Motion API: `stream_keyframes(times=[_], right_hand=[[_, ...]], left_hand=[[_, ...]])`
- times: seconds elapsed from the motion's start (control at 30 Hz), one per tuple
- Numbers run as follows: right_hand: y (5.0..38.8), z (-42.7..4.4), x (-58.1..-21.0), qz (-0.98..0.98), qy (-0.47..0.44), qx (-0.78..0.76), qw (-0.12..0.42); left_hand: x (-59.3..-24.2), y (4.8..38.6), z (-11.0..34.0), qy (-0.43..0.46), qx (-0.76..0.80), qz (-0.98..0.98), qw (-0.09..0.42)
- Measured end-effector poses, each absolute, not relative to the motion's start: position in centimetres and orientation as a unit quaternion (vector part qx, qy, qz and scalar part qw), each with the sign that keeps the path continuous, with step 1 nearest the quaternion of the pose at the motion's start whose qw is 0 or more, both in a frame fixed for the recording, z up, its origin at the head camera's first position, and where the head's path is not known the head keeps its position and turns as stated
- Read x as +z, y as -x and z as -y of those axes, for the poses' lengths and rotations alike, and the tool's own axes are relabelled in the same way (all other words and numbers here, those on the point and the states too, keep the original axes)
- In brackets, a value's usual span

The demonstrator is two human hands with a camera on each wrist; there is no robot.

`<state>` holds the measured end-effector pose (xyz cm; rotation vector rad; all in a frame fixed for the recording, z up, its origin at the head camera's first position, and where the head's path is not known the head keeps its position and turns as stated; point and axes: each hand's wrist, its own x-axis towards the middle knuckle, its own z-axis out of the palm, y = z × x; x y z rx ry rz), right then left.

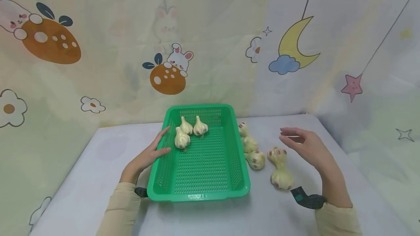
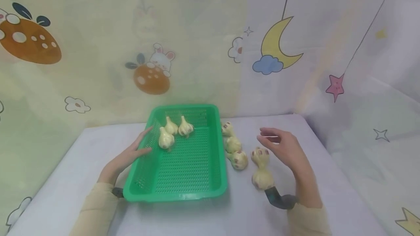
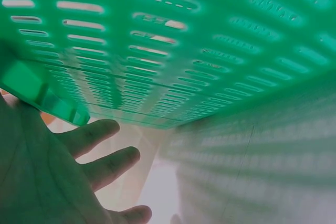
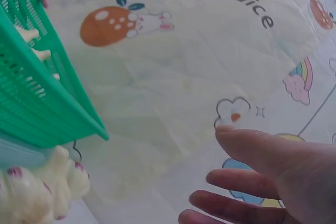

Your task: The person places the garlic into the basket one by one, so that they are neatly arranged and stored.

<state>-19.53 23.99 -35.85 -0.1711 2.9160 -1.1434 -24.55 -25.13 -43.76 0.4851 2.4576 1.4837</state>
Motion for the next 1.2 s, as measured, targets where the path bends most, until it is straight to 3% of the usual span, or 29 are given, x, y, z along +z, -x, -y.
stream_keyframes(times=[0.2,0.73,1.2], right_hand=[[19.8,-25.9,-36.4,-0.935,0.109,-0.336,0.018],[21.1,-31.0,-40.9,-0.903,0.204,-0.332,0.183],[21.7,-31.7,-43.5,-0.847,0.187,-0.407,0.287]], left_hand=[[-43.8,24.5,25.2,-0.169,0.516,-0.832,0.114],[-43.9,24.6,25.2,-0.172,0.506,-0.838,0.109],[-43.9,24.6,25.1,-0.172,0.508,-0.837,0.109]])
